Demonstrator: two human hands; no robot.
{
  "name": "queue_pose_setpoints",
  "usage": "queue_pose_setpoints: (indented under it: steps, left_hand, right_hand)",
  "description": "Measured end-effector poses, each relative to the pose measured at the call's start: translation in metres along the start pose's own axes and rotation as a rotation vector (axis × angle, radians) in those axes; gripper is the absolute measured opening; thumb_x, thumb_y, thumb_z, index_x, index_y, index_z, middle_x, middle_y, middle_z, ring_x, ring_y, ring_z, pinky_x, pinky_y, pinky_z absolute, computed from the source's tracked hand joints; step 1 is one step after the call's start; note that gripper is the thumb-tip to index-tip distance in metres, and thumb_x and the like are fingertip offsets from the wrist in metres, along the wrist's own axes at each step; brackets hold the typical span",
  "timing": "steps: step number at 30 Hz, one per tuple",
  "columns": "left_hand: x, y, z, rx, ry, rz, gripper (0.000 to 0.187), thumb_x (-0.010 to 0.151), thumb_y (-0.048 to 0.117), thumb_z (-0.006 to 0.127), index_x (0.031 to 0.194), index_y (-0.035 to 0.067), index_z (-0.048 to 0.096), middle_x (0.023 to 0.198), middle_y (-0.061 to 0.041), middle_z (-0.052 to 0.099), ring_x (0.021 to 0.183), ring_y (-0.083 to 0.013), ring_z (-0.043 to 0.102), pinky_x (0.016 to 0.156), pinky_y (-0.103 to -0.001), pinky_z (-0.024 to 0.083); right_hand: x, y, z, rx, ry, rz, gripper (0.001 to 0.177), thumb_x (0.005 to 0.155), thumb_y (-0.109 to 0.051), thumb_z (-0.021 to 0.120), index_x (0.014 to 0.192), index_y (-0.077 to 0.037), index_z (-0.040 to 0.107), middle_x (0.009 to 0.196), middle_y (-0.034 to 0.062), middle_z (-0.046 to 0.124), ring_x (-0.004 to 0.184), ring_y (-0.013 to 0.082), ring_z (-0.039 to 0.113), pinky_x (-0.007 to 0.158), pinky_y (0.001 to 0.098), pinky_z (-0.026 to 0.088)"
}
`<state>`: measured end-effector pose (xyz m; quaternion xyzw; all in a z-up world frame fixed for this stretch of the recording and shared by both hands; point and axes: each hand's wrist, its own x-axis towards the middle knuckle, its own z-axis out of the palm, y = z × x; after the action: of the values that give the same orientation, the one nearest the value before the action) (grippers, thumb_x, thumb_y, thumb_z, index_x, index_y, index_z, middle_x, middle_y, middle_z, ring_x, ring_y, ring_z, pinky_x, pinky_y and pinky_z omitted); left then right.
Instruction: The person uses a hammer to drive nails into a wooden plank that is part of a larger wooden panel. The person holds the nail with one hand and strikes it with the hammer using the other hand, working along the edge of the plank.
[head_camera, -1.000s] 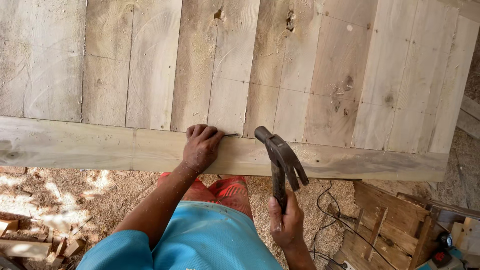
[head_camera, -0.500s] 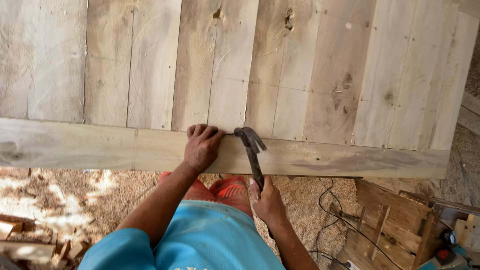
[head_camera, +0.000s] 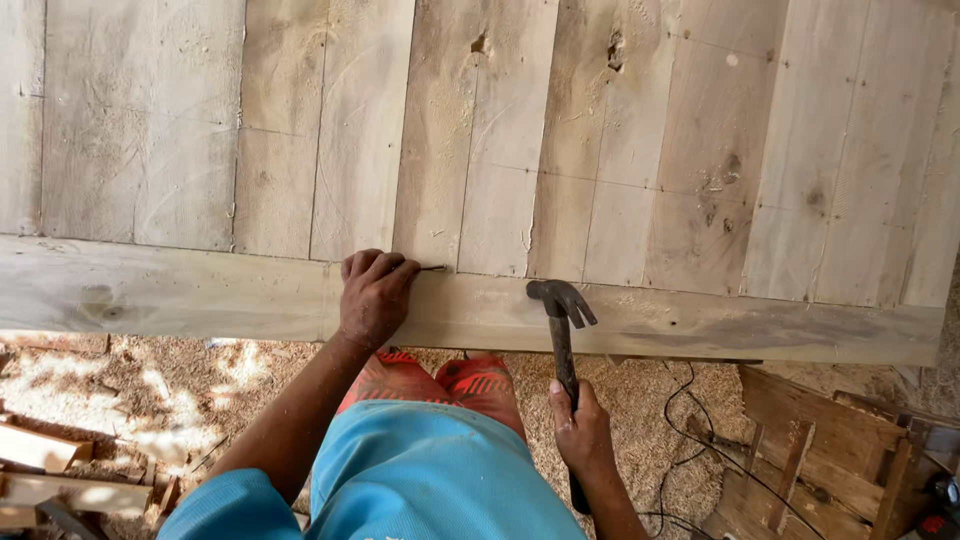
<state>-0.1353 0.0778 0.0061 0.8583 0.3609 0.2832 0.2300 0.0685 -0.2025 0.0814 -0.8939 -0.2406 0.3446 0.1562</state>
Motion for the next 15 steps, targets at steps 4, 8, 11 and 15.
queue_pose_setpoints:
  steps: [4, 8, 11, 15]
  left_hand:
    - [0.006, -0.020, -0.004, -0.024, 0.004, 0.010, 0.020, 0.086, 0.009, 0.072, 0.104, 0.016, 0.076, 0.108, -0.001, 0.070, 0.106, -0.0251, 0.061, 0.093, -0.041, 0.042]
    - [-0.003, -0.038, -0.024, 0.026, 0.099, -0.108, 0.014, 0.090, 0.014, 0.075, 0.103, 0.017, 0.076, 0.107, 0.000, 0.069, 0.106, -0.0259, 0.059, 0.094, -0.041, 0.042]
    - [-0.005, -0.052, -0.033, 0.049, 0.059, -0.076, 0.015, 0.088, 0.016, 0.075, 0.102, 0.019, 0.076, 0.106, 0.001, 0.069, 0.107, -0.0261, 0.058, 0.095, -0.042, 0.041]
    - [-0.007, -0.058, -0.033, 0.021, 0.017, -0.073, 0.015, 0.089, 0.016, 0.074, 0.103, 0.021, 0.077, 0.104, 0.003, 0.069, 0.107, -0.0243, 0.059, 0.095, -0.042, 0.039]
  right_hand:
    - [-0.002, -0.022, -0.004, 0.003, -0.046, 0.037, 0.045, 0.098, -0.050, 0.052, 0.094, -0.007, 0.061, 0.059, 0.0091, 0.062, 0.050, 0.0199, 0.063, 0.049, 0.0400, 0.049]
    - [-0.010, -0.047, -0.006, 0.021, -0.086, -0.029, 0.046, 0.098, -0.052, 0.052, 0.094, -0.007, 0.062, 0.058, 0.0077, 0.061, 0.049, 0.0185, 0.061, 0.047, 0.0389, 0.048]
    - [-0.009, -0.065, 0.001, -0.013, -0.129, -0.038, 0.048, 0.097, -0.054, 0.050, 0.097, -0.008, 0.062, 0.058, 0.0066, 0.060, 0.049, 0.0171, 0.060, 0.046, 0.0379, 0.047]
    - [-0.009, -0.084, 0.008, -0.027, -0.233, -0.022, 0.050, 0.099, -0.055, 0.044, 0.097, -0.006, 0.057, 0.061, 0.0024, 0.057, 0.046, 0.0163, 0.054, 0.040, 0.0365, 0.048]
